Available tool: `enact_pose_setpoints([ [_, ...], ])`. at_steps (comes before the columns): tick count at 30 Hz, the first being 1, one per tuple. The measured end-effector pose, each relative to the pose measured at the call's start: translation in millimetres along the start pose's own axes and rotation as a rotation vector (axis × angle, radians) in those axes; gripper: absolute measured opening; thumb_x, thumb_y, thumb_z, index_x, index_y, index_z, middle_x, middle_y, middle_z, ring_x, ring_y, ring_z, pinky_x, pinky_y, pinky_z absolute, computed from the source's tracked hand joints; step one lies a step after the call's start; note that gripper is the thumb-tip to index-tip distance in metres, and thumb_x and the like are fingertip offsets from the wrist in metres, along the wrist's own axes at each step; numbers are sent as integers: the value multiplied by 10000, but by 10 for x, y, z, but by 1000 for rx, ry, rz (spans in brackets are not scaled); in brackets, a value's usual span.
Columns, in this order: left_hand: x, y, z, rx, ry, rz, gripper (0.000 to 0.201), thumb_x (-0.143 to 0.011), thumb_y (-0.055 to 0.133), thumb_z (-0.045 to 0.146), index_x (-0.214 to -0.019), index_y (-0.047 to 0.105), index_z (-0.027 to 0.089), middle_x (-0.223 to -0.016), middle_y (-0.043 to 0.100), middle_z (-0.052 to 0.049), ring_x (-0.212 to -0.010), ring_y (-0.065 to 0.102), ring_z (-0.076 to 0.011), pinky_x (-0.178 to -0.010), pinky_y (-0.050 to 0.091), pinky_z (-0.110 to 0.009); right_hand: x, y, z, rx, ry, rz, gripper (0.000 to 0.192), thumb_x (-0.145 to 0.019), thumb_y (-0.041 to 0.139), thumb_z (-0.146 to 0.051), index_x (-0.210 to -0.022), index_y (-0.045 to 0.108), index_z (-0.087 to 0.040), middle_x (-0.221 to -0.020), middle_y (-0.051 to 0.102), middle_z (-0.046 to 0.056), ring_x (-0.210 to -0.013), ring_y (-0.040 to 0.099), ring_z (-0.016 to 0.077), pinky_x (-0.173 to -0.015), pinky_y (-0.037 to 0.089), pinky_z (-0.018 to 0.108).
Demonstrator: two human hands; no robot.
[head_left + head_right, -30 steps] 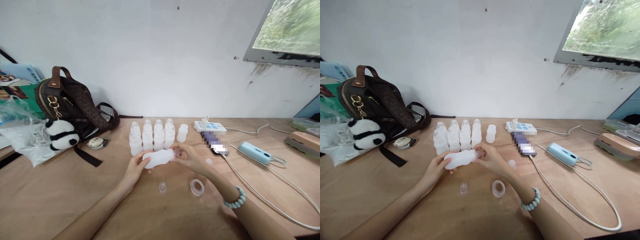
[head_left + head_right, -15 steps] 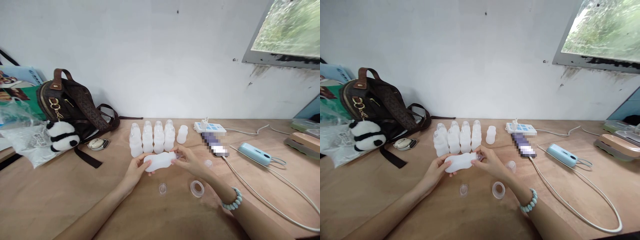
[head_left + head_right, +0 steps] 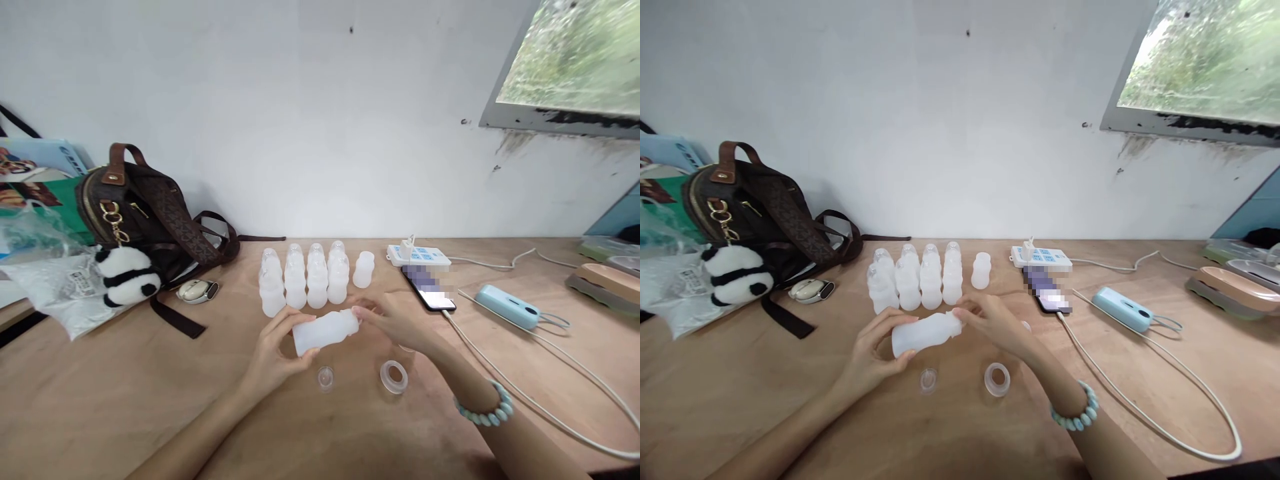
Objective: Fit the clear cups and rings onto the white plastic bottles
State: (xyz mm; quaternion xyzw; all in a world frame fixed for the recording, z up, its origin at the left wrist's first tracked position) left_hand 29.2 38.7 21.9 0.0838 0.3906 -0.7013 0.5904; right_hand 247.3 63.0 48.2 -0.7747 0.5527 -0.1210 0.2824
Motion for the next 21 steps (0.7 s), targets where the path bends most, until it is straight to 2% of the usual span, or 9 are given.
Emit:
enact_pose_setpoints([
  [2,-9,13,-61,-17,-21,0,274,-754,701,205,-1027,681,199,-944,645,-59,-856,607,-219,-750,485,-311,108,-261,16,300,44,185,275,-896,520,-474,-945,601,-215,-894,700,55,-802,641,219,-665,452,320],
  [4,-14,23,-118,-16,-45,6,269,-781,671,203,-1049,665,191,-958,634,-56,-865,604,-211,-746,491,-305,254,-468,101,596,139,288,290,-855,574,-478,-988,578,-220,-904,687,56,-815,637,248,-619,414,316],
  [5,-15,26,-140,-9,-55,11,269,-791,661,205,-1060,660,187,-970,629,-59,-872,604,-209,-742,496,-302,325,-529,172,711,199,279,291,-812,624,-461,-970,575,-222,-873,680,49,-776,633,252,-575,383,303],
  [7,-13,36,-166,5,-67,15,276,-801,657,213,-1075,652,181,-994,623,-67,-893,606,-210,-741,507,-302,434,-559,331,818,283,169,238,-738,688,-342,-910,574,-224,-818,669,27,-709,627,234,-524,329,275],
  [9,-10,48,-173,9,-72,9,279,-804,662,218,-1080,650,181,-1009,623,-69,-909,608,-212,-753,512,-307,477,-516,451,843,313,54,160,-740,660,-239,-874,573,-222,-803,670,21,-694,631,220,-517,306,261],
  [11,-7,60,-174,10,-79,1,274,-806,664,219,-1078,651,186,-1016,627,-67,-917,612,-213,-761,513,-310,436,-456,499,846,307,4,100,-787,610,-206,-879,574,-217,-839,682,32,-701,639,216,-526,300,261],
  [16,-6,57,-209,23,-117,12,273,-815,659,222,-1087,655,201,-1032,631,-61,-939,613,-213,-765,505,-303,150,-360,478,844,254,53,48,-881,546,-230,-906,569,-197,-907,675,76,-800,659,239,-578,325,276],
  [21,-9,59,-277,93,-162,30,263,-832,643,250,-1090,659,203,-1047,625,-65,-960,611,-222,-776,500,-310,51,-342,513,795,216,106,139,-909,557,-329,-869,559,-196,-910,647,69,-788,655,221,-603,369,282],
])
Point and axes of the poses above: each hand's wrist, its own x-axis away from the middle knuckle, its own y-axis out of the palm, z = x × y, the point moved 5 cm from there along -x, towards the middle knuckle
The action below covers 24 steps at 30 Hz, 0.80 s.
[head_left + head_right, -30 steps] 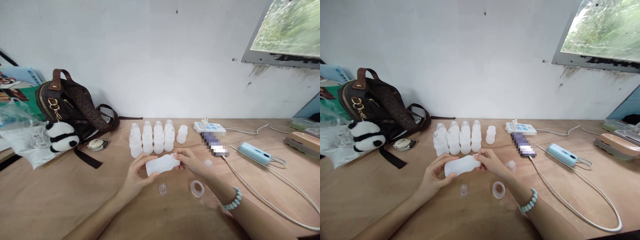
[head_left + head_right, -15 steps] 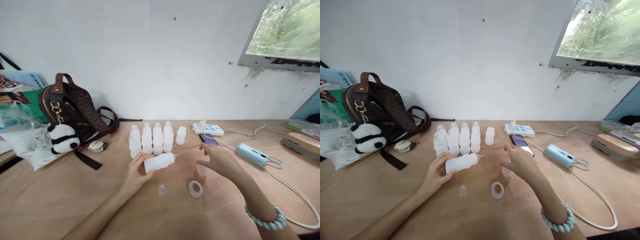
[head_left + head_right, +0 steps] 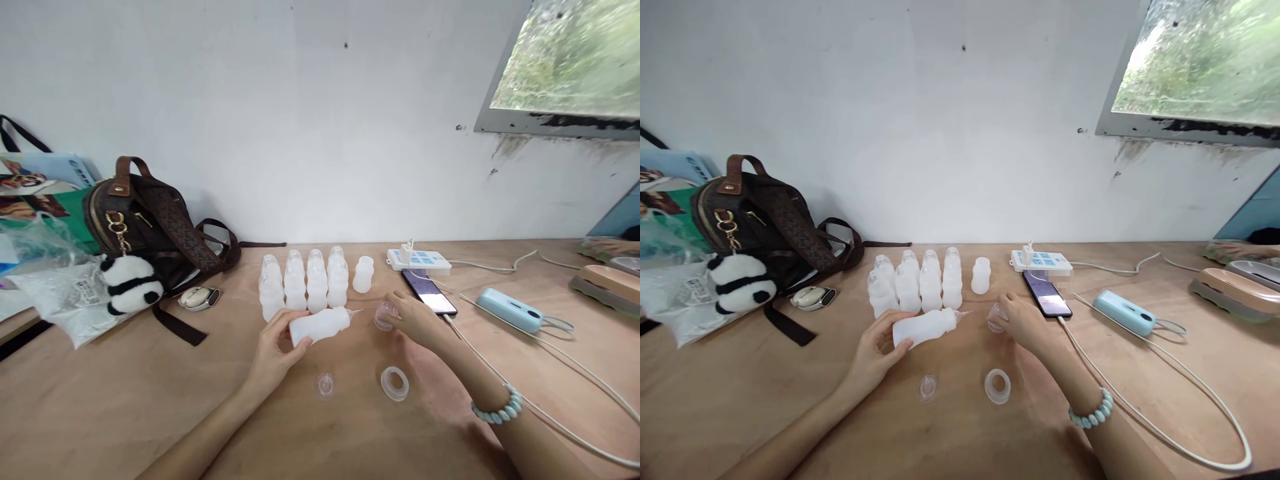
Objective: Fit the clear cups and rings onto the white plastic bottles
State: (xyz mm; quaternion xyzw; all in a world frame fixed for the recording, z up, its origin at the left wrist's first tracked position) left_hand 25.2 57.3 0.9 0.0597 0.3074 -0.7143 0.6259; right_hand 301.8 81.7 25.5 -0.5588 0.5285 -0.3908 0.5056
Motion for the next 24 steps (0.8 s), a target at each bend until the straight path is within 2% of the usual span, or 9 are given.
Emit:
enact_pose_setpoints([
  [4,-7,2,-54,63,-50,28,271,-832,639,271,-1092,657,196,-1056,609,-69,-965,605,-226,-778,501,-314,20,-26,76,-60,18,53,168,-918,538,-367,-854,545,-211,-875,624,39,-736,633,199,-597,401,286],
  [6,-9,5,-70,92,-76,37,276,-830,643,283,-1092,655,194,-1059,604,-70,-963,602,-226,-778,500,-313,24,-70,110,-146,9,141,191,-917,537,-400,-867,563,-217,-878,613,34,-716,617,193,-612,424,303],
  [10,-12,12,-56,164,-107,53,280,-830,640,302,-1085,658,187,-1048,609,-69,-964,598,-226,-784,498,-311,67,-194,151,-482,-51,433,243,-880,579,-436,-982,620,-219,-931,599,57,-709,591,189,-626,480,330],
  [12,-12,19,-38,209,-121,54,283,-834,631,313,-1081,659,178,-1040,621,-71,-964,598,-226,-794,496,-311,97,-210,127,-700,-116,479,276,-866,603,-412,-1071,621,-228,-997,614,69,-773,608,194,-662,518,334],
  [15,-2,30,-15,266,-145,46,301,-837,626,347,-1074,657,165,-1051,635,-86,-970,597,-238,-771,501,-308,129,-169,0,-950,-231,356,304,-845,643,-338,-1137,614,-255,-1088,653,64,-880,643,201,-755,552,346],
  [17,12,39,1,288,-153,38,322,-835,630,374,-1077,651,163,-1062,633,-95,-972,594,-249,-714,506,-295,158,-128,-111,-1007,-279,254,309,-831,666,-287,-1137,628,-269,-1106,672,52,-909,658,202,-781,560,348],
  [20,48,71,39,319,-154,4,346,-838,635,413,-1087,629,173,-1058,614,-92,-932,597,-247,-626,508,-271,215,-68,-263,-1045,-317,179,303,-822,689,-243,-1121,660,-279,-1113,692,44,-975,665,213,-824,567,353],
  [24,103,126,118,427,-133,-70,302,-889,597,418,-1100,535,211,-973,568,-26,-643,600,-136,-593,512,-270,296,31,-439,-1162,-401,95,309,-825,717,-244,-1129,677,-280,-1146,708,47,-1061,664,228,-900,566,373],
])
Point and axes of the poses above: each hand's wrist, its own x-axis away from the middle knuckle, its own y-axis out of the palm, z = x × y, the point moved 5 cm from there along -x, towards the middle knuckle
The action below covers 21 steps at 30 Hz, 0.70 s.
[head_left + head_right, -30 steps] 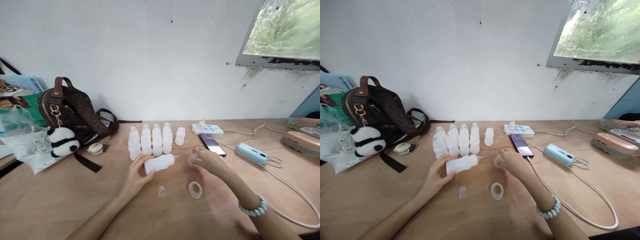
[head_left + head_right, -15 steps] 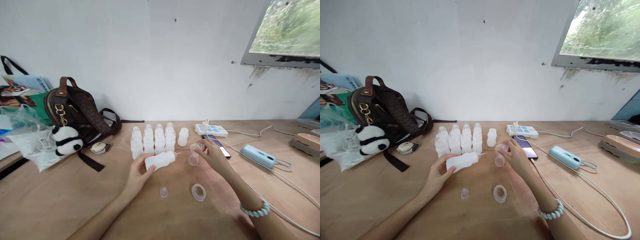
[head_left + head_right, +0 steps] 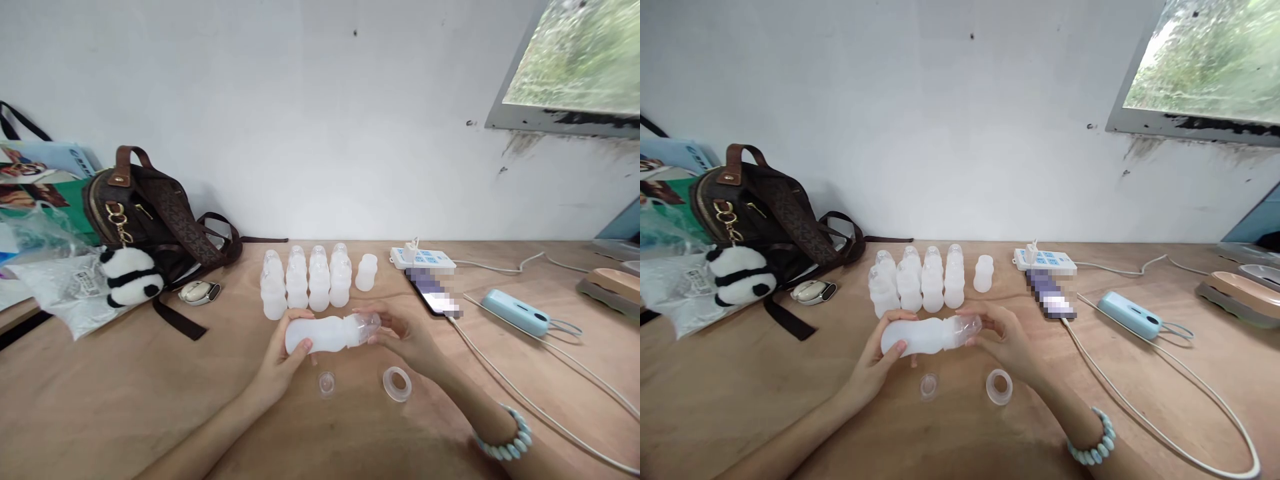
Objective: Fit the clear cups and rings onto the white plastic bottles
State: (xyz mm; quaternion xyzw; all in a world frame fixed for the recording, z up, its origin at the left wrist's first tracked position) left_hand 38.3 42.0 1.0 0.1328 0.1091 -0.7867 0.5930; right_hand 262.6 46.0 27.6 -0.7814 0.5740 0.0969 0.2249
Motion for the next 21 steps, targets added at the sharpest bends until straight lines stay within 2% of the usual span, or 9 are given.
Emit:
enact_pose_setpoints([
  [3,25,30,40,55,29,-27,284,-907,588,410,-1094,487,221,-1013,523,-13,-561,576,-86,-581,502,-262,43,67,-10,-16,-61,22,314,-829,733,-278,-1138,678,-271,-1176,705,67,-1090,663,242,-923,567,395],
  [8,52,28,62,68,66,-4,280,-920,578,402,-1108,476,222,-1079,492,-41,-597,576,-86,-572,508,-259,94,57,-42,84,-160,145,306,-830,740,-304,-1130,681,-278,-1150,715,80,-1080,672,253,-873,597,401],
  [15,140,3,123,21,109,-4,257,-936,568,364,-1156,476,270,-1179,453,-64,-798,552,-148,-607,529,-247,176,45,-253,295,-357,141,395,-853,716,-219,-1231,632,-300,-1170,708,94,-1064,668,263,-841,593,426],
  [21,151,-12,245,-87,185,25,264,-924,579,403,-1137,493,271,-1140,487,-66,-939,543,-208,-675,499,-258,266,91,-400,412,-504,160,481,-842,714,-158,-1287,599,-301,-1167,698,92,-1051,682,259,-851,597,403],
])
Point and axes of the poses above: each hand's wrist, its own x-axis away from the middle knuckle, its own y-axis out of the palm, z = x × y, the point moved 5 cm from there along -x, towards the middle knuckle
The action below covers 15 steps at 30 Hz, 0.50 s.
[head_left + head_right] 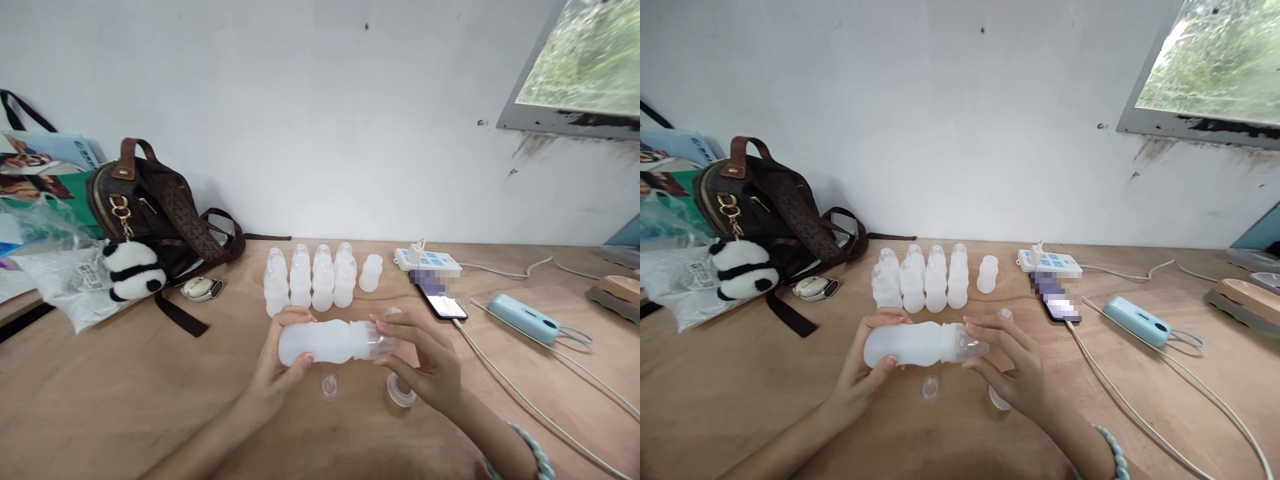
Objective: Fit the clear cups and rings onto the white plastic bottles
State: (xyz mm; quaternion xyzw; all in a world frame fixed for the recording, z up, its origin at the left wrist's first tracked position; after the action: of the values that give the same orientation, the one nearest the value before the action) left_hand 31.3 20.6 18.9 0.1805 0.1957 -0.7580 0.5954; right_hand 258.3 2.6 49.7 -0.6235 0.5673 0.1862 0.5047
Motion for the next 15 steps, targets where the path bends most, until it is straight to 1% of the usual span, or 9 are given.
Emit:
enact_pose_setpoints([
  [3,-3,-5,-6,-12,-21,10,268,-918,582,417,-1118,494,260,-1140,488,-73,-924,546,-209,-664,496,-259,7,15,-20,39,-31,12,466,-842,719,-180,-1282,604,-282,-1139,702,107,-1015,697,265,-846,604,413],
  [7,-12,-8,-65,53,-88,-8,299,-910,567,473,-1086,493,243,-1108,485,-71,-783,540,-168,-569,489,-237,10,52,22,-23,35,-29,428,-832,743,-265,-1239,615,-279,-1107,710,111,-1005,700,269,-830,609,418],
  [9,-17,6,-73,95,-93,-28,314,-902,564,496,-1076,490,245,-1083,480,-63,-720,524,-147,-524,486,-229,20,64,24,-43,45,-45,427,-825,750,-287,-1229,614,-280,-1107,711,110,-1006,698,267,-827,609,421],
  [11,-15,20,-61,87,-80,-18,313,-898,573,496,-1071,491,250,-1079,478,-61,-721,522,-146,-523,486,-227,31,67,15,-31,39,-44,428,-835,739,-270,-1242,608,-284,-1127,707,112,-1005,697,266,-824,607,425],
  [15,15,41,-18,-1,-24,51,303,-889,591,490,-1043,511,242,-1039,499,-66,-799,536,-179,-584,484,-245,34,75,14,-7,43,-41,409,-846,720,-237,-1239,619,-285,-1139,710,111,-992,704,270,-817,606,426],
])
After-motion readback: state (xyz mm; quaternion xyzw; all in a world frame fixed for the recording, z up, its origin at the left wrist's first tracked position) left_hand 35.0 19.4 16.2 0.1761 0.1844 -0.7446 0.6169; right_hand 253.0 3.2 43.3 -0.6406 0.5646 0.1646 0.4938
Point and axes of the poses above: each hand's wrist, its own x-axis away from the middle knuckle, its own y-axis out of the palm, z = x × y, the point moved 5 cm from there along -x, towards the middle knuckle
